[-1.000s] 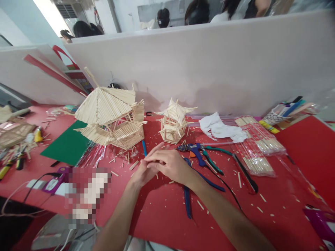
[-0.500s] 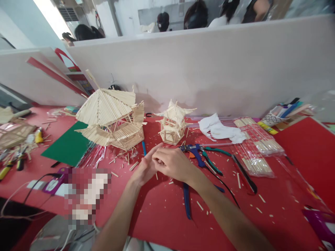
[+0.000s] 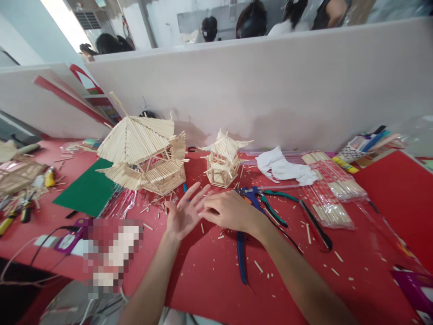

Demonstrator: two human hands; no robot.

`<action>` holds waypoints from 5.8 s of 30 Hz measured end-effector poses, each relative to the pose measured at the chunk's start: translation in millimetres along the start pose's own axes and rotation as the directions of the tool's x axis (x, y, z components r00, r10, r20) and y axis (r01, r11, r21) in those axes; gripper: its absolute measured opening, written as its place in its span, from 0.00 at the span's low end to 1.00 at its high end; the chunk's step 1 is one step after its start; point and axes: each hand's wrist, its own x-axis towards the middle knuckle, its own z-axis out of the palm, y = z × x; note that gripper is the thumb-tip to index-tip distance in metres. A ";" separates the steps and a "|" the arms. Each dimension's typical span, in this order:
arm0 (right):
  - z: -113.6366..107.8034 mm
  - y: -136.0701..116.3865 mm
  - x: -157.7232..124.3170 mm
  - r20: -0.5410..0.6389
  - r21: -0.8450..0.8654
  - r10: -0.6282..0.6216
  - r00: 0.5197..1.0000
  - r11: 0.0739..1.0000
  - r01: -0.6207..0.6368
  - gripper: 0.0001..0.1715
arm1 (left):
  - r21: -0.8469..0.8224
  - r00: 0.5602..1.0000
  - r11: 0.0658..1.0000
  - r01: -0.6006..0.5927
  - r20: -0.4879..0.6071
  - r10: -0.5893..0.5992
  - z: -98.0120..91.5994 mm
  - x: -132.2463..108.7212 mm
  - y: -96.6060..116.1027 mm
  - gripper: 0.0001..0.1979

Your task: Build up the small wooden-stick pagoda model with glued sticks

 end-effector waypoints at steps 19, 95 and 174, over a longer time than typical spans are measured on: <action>14.6 -5.3 6.0 -0.125 -0.017 -0.009 0.992 1.000 0.007 0.04 | 0.316 1.000 0.949 0.006 0.003 -0.007 -4.1 1.8 -1.7 0.46; 24.5 26.9 6.2 -0.019 -0.004 0.083 0.996 0.997 -0.083 0.04 | -0.189 0.980 0.968 -0.162 -0.149 0.135 5.6 -3.0 11.3 0.39; -34.2 91.8 -31.8 0.072 -0.123 0.313 0.947 0.945 -0.303 0.09 | 0.913 0.980 -0.407 0.044 -0.117 -0.158 -26.6 109.9 12.1 0.07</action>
